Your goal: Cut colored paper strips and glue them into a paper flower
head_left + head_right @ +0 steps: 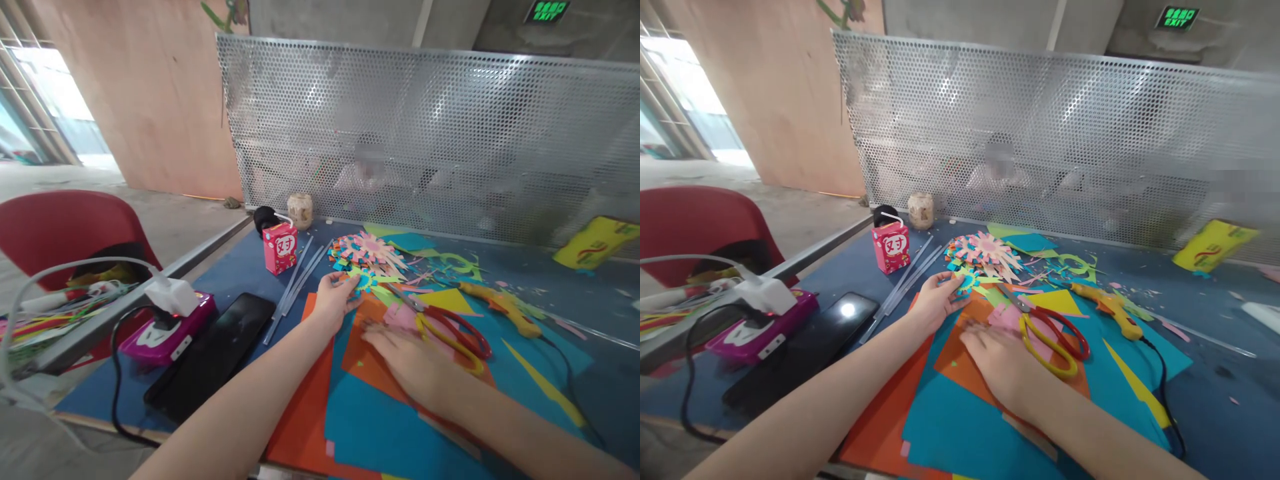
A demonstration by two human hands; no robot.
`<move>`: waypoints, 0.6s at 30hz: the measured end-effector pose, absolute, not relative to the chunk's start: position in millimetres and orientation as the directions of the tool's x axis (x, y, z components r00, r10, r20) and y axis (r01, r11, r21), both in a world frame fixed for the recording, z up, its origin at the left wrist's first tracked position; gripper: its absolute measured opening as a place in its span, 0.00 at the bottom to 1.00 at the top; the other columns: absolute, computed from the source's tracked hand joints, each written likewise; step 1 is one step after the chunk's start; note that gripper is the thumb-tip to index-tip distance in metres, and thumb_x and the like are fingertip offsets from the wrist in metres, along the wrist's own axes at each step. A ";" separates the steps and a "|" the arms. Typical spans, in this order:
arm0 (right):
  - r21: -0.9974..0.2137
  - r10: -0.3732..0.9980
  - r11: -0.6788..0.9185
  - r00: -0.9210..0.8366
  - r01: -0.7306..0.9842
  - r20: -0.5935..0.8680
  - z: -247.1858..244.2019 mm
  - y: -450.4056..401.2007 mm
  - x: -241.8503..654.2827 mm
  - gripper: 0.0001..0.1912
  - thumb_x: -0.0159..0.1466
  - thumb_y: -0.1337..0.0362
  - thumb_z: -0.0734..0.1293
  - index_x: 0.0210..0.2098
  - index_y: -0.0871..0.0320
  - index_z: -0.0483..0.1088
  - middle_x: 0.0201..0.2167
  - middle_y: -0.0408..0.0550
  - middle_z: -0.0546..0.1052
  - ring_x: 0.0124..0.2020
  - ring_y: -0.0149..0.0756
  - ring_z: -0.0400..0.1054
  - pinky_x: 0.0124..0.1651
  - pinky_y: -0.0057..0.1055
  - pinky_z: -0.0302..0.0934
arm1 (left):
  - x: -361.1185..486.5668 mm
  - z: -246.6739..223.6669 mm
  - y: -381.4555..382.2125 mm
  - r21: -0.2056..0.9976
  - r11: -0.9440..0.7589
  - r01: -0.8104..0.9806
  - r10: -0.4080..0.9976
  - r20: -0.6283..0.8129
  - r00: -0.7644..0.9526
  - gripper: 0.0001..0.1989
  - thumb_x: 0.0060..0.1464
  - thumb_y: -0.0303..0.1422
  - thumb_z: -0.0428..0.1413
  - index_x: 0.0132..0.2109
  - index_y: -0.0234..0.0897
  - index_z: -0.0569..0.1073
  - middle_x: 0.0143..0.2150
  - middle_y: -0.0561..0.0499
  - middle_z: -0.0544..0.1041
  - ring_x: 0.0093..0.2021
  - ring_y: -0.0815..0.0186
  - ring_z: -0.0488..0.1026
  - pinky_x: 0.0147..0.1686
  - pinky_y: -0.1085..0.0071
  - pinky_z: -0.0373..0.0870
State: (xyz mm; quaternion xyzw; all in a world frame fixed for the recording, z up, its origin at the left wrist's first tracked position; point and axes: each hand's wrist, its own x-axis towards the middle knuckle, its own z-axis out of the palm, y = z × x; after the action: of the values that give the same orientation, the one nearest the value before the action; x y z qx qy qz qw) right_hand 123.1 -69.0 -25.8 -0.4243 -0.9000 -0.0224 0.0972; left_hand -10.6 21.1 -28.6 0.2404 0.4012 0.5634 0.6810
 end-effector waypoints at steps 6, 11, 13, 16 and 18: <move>0.016 0.610 0.766 -0.734 0.643 0.298 -25.1 -101.2 138.2 0.24 0.56 0.78 0.53 0.48 0.63 0.70 0.47 0.54 0.76 0.49 0.36 0.70 0.51 0.31 0.67 | -10.9 -29.7 20.8 0.787 0.261 -0.559 0.959 -0.278 0.058 0.20 0.42 0.26 0.65 0.37 0.36 0.61 0.28 0.56 0.70 0.23 0.74 0.71 0.28 0.69 0.75; 0.064 0.632 0.738 -0.721 0.671 0.284 -27.8 -122.3 142.4 0.25 0.58 0.78 0.53 0.52 0.63 0.66 0.51 0.51 0.74 0.51 0.33 0.68 0.53 0.26 0.64 | -9.5 -29.1 22.1 0.797 0.269 -0.541 0.955 -0.293 0.043 0.19 0.43 0.25 0.64 0.36 0.35 0.61 0.26 0.57 0.69 0.22 0.75 0.70 0.29 0.69 0.75; 0.047 0.661 0.713 -0.693 0.700 0.287 -26.1 -123.8 138.7 0.24 0.59 0.78 0.53 0.52 0.64 0.67 0.50 0.51 0.74 0.50 0.32 0.69 0.52 0.23 0.64 | -9.2 -28.5 22.1 0.797 0.272 -0.540 0.954 -0.298 0.041 0.19 0.42 0.25 0.65 0.36 0.35 0.62 0.26 0.57 0.68 0.21 0.75 0.69 0.29 0.69 0.75; -0.039 0.682 0.713 -0.679 0.700 0.272 -21.6 -119.7 127.9 0.24 0.59 0.78 0.53 0.51 0.64 0.67 0.51 0.51 0.73 0.52 0.32 0.67 0.54 0.25 0.62 | -9.7 -27.4 21.4 0.797 0.272 -0.539 0.954 -0.296 0.042 0.19 0.42 0.25 0.65 0.36 0.36 0.62 0.26 0.57 0.68 0.21 0.75 0.69 0.29 0.68 0.75; -0.101 0.685 0.723 -0.691 0.683 0.231 -19.0 -115.9 120.2 0.25 0.59 0.78 0.53 0.53 0.64 0.66 0.53 0.52 0.71 0.55 0.32 0.65 0.56 0.26 0.60 | -10.3 -26.8 20.9 0.800 0.269 -0.536 0.956 -0.291 0.045 0.18 0.44 0.24 0.64 0.36 0.36 0.61 0.26 0.58 0.68 0.22 0.75 0.69 0.29 0.68 0.76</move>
State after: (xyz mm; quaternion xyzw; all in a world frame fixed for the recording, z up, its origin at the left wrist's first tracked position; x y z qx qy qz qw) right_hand 120.2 -115.9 -19.0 -0.3721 -0.9194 0.0036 0.1272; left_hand -10.3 20.9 -26.8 0.2508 0.4180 0.5502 0.6780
